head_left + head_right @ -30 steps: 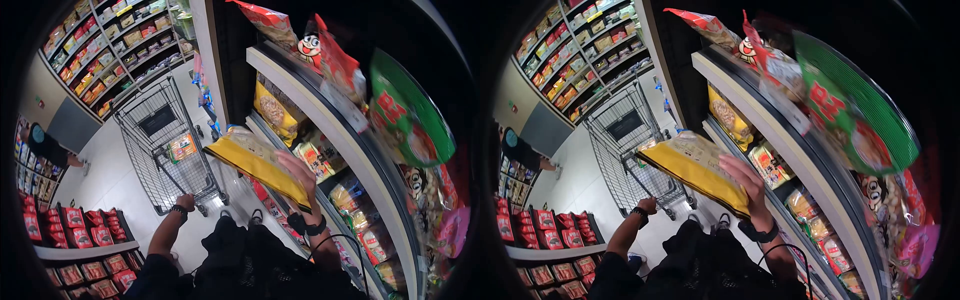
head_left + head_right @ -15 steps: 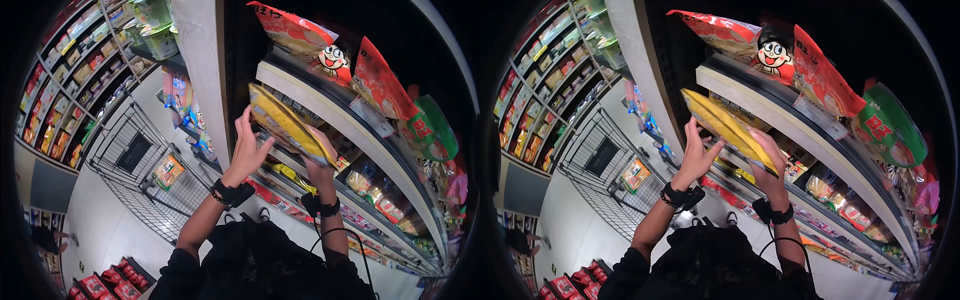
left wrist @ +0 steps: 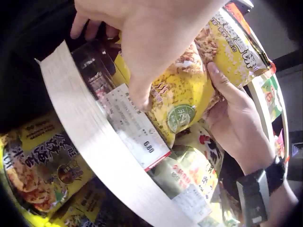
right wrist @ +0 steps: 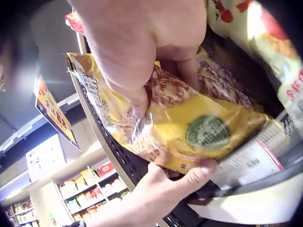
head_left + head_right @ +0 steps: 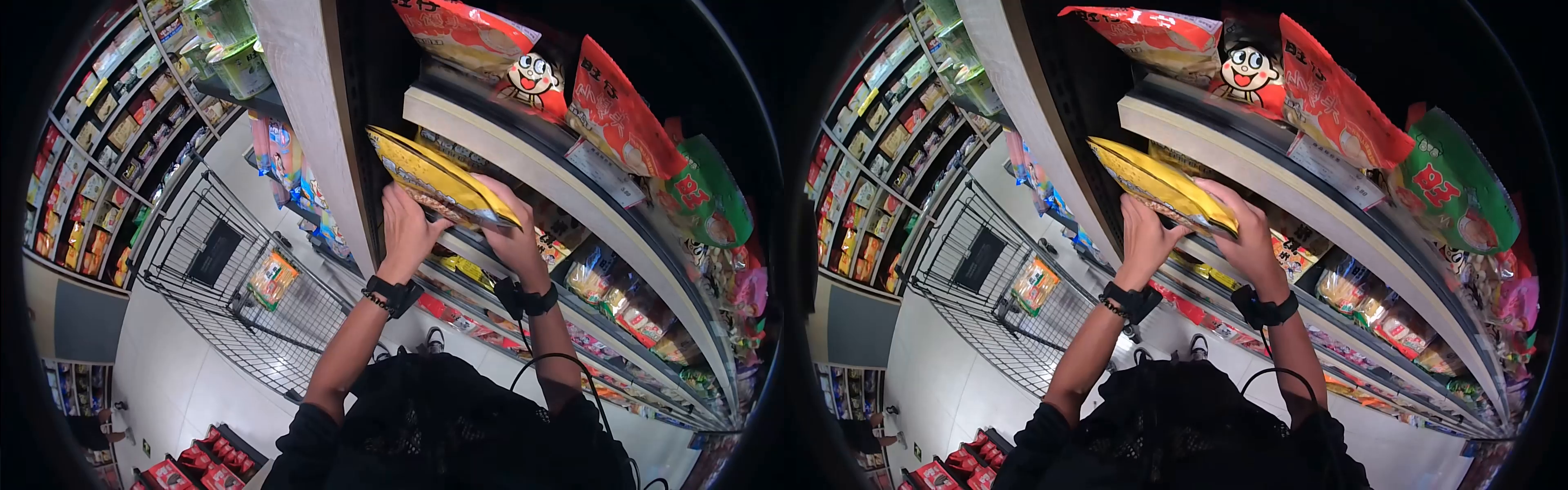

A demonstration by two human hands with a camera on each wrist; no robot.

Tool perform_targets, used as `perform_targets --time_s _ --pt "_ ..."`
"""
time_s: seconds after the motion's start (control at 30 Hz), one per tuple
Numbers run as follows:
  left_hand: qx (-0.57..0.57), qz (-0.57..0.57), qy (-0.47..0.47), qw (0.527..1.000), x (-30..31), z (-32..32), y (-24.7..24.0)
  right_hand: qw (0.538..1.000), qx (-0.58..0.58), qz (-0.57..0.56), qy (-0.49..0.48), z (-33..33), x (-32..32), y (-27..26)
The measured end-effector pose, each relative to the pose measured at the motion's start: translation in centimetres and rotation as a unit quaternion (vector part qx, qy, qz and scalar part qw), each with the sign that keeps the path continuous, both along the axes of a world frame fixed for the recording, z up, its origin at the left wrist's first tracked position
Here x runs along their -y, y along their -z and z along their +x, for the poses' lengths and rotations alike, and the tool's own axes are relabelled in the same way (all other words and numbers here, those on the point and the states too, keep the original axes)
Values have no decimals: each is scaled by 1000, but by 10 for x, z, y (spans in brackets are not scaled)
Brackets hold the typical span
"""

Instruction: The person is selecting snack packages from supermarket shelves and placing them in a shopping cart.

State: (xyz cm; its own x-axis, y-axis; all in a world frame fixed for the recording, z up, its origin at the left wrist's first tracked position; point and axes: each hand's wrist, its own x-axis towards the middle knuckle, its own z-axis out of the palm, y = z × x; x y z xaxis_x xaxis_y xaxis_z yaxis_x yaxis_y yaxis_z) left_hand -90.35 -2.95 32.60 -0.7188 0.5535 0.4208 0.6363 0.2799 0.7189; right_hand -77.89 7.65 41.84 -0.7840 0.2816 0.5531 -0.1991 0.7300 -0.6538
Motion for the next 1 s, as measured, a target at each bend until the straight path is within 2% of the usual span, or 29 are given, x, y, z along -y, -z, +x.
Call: perform_targets --time_s 0.03,0.17,0.27,0.33,0.4,0.43,0.5,0.53,0.6,0.73,0.77,0.87,0.93,1.0 --pt "-18 -25 -26 999 2 4 0 1000 2 -2 -1 3 2 6" --pt "-57 1 -12 998 14 9 -13 995 -19 -57 79 11 9 32" --pt "-36 63 44 996 14 7 -17 989 -29 -79 123 12 6 47" --pt "-11 127 94 987 13 4 -21 988 -29 -56 139 15 10 47" --pt "6 106 102 989 10 1 -23 976 -33 -157 146 17 13 55" --pt "26 83 111 990 11 1 -23 976 -32 -159 144 20 16 56" --pt "14 68 108 992 11 3 -21 967 13 -97 235 25 23 57" --pt "2 55 107 993 10 6 -21 968 14 -98 233 26 25 59" --pt "-9 40 92 995 9 11 -22 955 17 -50 292 28 27 63" --pt "-11 47 91 995 8 5 -15 960 15 -59 274 15 40 51" --pt "-17 45 95 994 8 0 -12 960 38 -12 276 13 41 53" --pt "-41 38 89 994 5 -6 -8 955 69 -21 289 6 40 56" --pt "-17 33 113 993 5 -4 -13 957 76 -30 277 8 38 55" --pt "27 79 113 990 11 5 -29 960 63 -36 269 10 34 63"
